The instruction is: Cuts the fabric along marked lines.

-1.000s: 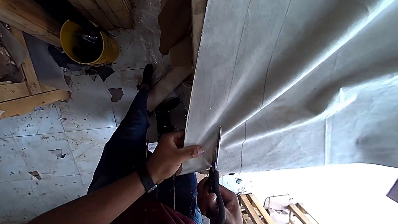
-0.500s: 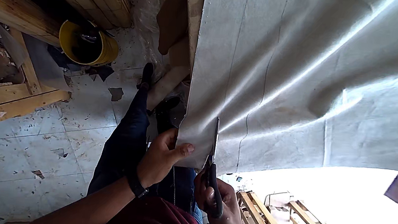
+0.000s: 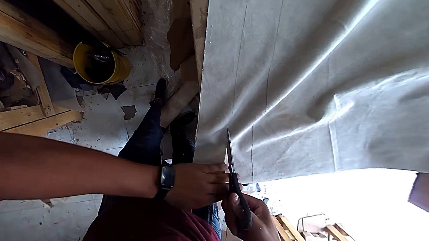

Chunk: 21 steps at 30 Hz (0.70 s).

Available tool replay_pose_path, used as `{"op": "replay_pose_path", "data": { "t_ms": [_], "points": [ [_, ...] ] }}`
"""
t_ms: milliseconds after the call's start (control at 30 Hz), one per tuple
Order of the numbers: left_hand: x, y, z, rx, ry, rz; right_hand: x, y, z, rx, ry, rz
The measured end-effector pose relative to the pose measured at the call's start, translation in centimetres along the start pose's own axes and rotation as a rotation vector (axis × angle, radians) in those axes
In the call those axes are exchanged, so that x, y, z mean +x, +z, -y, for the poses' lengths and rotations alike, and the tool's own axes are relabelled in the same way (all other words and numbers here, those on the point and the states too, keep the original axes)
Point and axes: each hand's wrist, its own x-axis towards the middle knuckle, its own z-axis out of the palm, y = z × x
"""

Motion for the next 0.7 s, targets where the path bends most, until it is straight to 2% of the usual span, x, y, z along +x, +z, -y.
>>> {"op": "replay_pose_path", "data": {
  "t_ms": [167,267,400,700],
  "points": [
    [3.5,0.8,1.8,-0.001,-0.147,0.046,0.2,0.5,-1.0,0.032,-0.015,0.000],
    [3.6,3.4,0.6,-0.062,-0.197,0.034,0.6,0.6,-2.4,0.072,-0.055,-0.011],
    [3.7,4.8,-0.6,-0.085,-0.200,0.083,1.1,0.3,-3.4,0.033,-0.102,-0.013],
    [3.6,5.0,-0.2,-0.059,-0.180,0.112,1.8,0.0,-3.1,-0.006,-0.131,-0.003]
  ]
}}
